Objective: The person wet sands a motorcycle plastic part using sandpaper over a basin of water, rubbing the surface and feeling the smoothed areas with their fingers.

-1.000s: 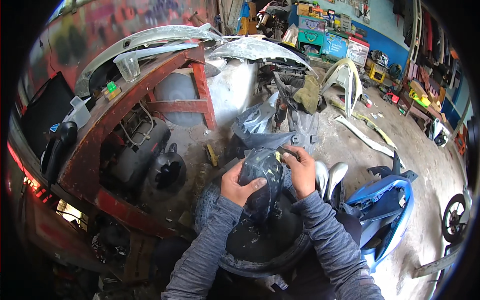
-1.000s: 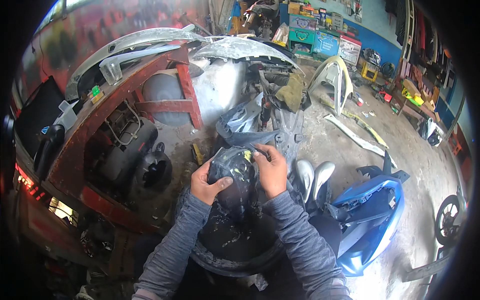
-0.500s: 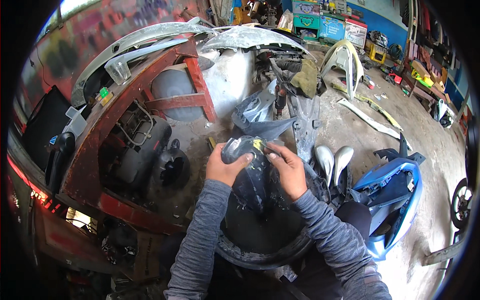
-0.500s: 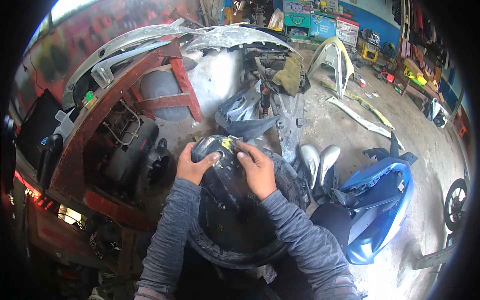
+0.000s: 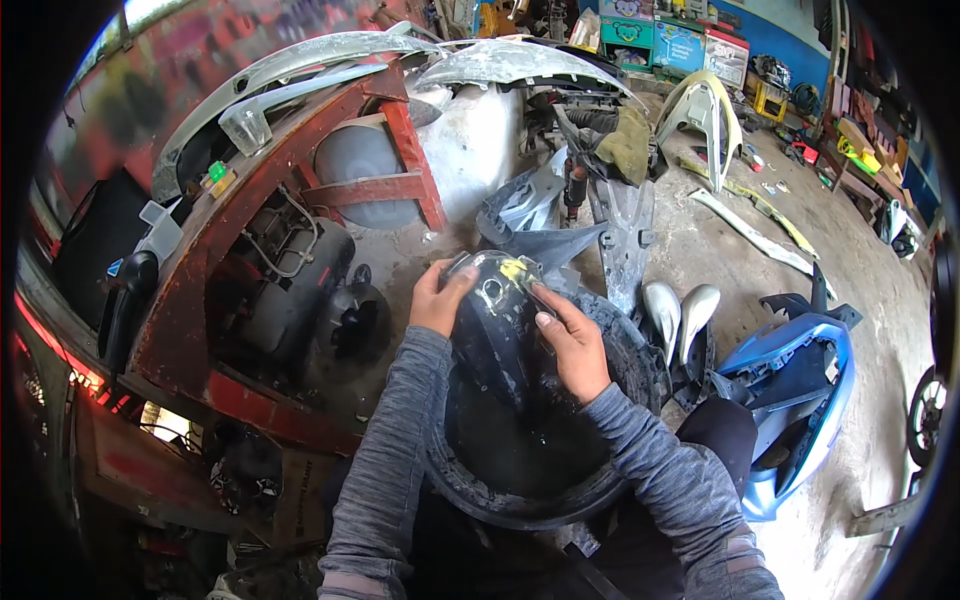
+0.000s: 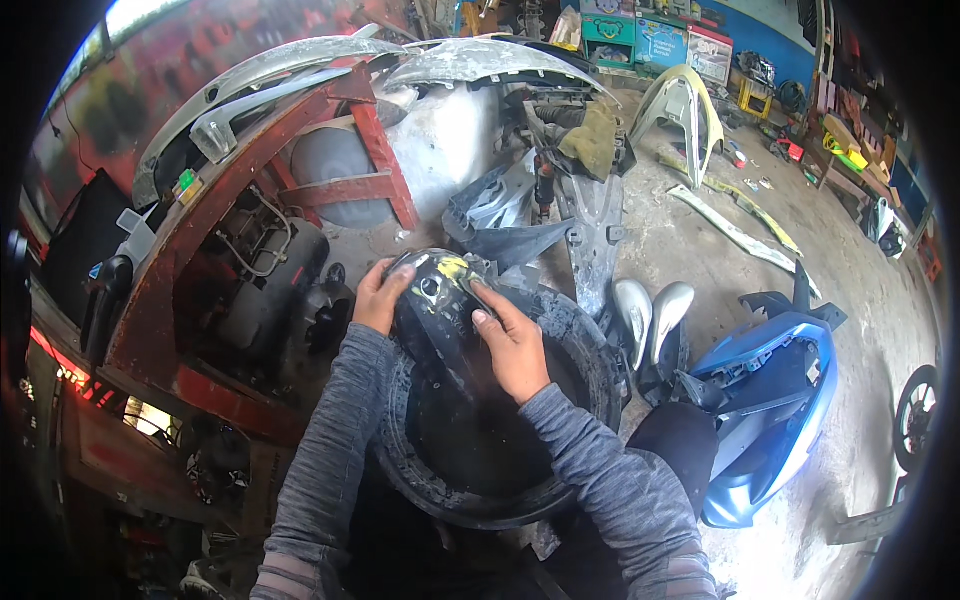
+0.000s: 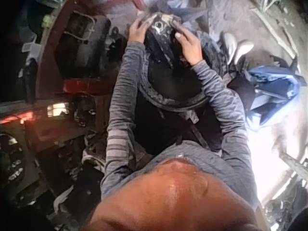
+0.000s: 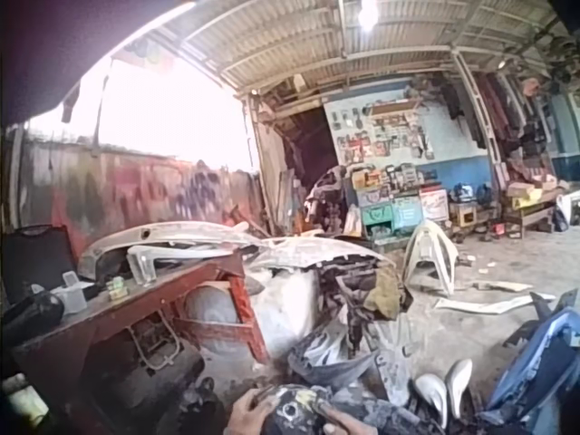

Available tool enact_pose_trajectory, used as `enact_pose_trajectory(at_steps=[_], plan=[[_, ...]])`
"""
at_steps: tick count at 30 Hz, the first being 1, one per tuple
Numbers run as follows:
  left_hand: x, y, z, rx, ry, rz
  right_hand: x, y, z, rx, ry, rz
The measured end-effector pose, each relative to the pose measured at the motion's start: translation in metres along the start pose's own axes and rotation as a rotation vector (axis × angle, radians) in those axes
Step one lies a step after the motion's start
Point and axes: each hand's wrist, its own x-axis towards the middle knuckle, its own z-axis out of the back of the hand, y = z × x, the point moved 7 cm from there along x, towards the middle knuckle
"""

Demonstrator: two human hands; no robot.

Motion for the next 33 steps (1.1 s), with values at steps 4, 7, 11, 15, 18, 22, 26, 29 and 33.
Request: enact_pose_trajectory(at_steps=[4,7,11,15,18,22,26,29,33], plan=[[-0.007,-0.018,-0.020,0.178,0.089,-0.064,0.000,0.003,0.008,-0.009,-0.060,0.090],[-0.006,-0.020,-0.022,0.156,0.076,-0.096,0.004,0.018,0.013,-0.187,-0.068,0.127],[0.003,-0.014,-0.023,0.185,0.007,-0.132,0.000,0.059,0.003,-0.527,-0.035,0.543],[0.003,-0.014,-0.033,0.135,0.037,-0.123,-0.004,0.072,-0.004,-0.733,-0.065,0.605],[0.003,-0.016,-0.039,0.174,0.046,-0.141,0.002,0.071,-0.002,-0.749,-0.011,0.599],[0.003,-0.017,-0.040,0.213,0.049,-0.168,0.005,0.085,-0.017,-1.005,0.082,0.762],[0.008,-0.024,-0.042,0.323,0.020,-0.178,0.013,0.094,-0.023,-1.142,0.182,0.814],[0.011,-0.022,-0.049,0.345,-0.009,-0.162,0.017,0.085,-0.019,-1.166,0.238,0.790],[0.008,-0.026,-0.050,0.369,-0.049,-0.166,0.016,0.066,-0.008,-0.693,-0.006,0.574]])
